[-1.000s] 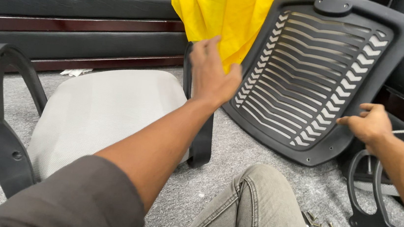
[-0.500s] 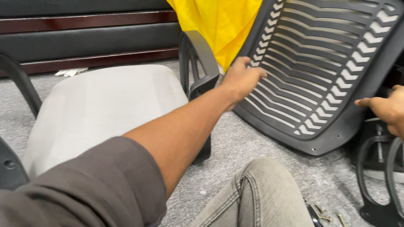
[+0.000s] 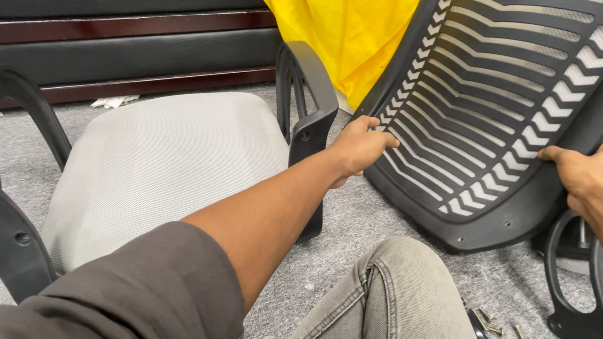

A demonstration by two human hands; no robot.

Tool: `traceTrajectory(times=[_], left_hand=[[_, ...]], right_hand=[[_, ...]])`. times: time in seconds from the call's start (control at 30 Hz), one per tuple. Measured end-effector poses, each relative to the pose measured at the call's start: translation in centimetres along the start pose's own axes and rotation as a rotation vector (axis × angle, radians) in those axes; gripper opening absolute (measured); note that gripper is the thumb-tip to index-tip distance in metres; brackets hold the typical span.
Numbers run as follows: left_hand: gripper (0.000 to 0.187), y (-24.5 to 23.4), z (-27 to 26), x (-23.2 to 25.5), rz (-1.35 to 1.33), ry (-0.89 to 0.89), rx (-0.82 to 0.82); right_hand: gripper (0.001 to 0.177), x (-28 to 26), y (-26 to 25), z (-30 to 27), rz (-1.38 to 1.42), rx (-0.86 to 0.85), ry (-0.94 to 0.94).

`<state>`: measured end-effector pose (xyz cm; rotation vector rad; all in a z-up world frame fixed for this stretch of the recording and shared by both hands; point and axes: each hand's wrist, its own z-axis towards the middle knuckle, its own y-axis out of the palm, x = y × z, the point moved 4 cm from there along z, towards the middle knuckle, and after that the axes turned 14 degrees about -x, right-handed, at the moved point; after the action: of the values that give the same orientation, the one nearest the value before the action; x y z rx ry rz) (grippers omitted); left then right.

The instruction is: The person attaches the backrest to the seat of an office chair. They align the backrest and then use a screwdriver to tighten screws at the connection points.

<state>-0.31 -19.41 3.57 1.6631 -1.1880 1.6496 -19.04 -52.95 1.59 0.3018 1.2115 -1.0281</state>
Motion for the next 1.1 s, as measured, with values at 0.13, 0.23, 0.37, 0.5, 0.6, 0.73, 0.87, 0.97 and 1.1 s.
traceTrajectory(times=[0.13,0.23,0.37,0.5,0.6,0.73,0.87,0.97,1.1], left_hand=[[0.079,0.5,0.2,-0.4,-0.043,-0.006,0.007],[0.078,0.9,-0.1,-0.4,-0.048,-0.02,0.012],[0.081,1.2,-1.0,-0.5,-0.065,-0.01,0.002],[0.083,1.5,-1.9,-1.1,-0.056,-0.031,0.005],[0.086,1.6,-2.0,-1.0,-0.063,-0.024,0.019],[0.096,1.8,-2.1,0.0,-0.03,0.07,0.022],[0.099,2.2,-3.6,0.4,-0.081,-0.07,-0.024],[0.1,2.4,-5.1,0.8,-0.003,-0.135,-0.04],[0.1,2.2,-6.1,1.4,-0.038,-0.166,-0.034]], right_hand=[[0.047,-0.5,0.5,-1.6,0.143,0.104,-0.01],[0.039,-1.7,1.1,-2.9,0.159,0.217,-0.047],[0.032,-2.3,1.6,-5.2,0.188,0.334,-0.056],[0.031,-2.1,0.8,-6.8,0.18,0.404,-0.111],[0.032,-1.4,-1.1,-7.7,0.199,0.41,-0.075],[0.035,-1.8,-3.7,-9.2,0.167,0.399,-0.133],[0.041,-3.4,-5.2,-10.8,0.33,0.455,-0.078],[0.056,-3.7,-6.4,-11.8,0.435,0.512,0.085],[0.036,-2.2,-8.9,-11.3,0.303,0.454,0.171]])
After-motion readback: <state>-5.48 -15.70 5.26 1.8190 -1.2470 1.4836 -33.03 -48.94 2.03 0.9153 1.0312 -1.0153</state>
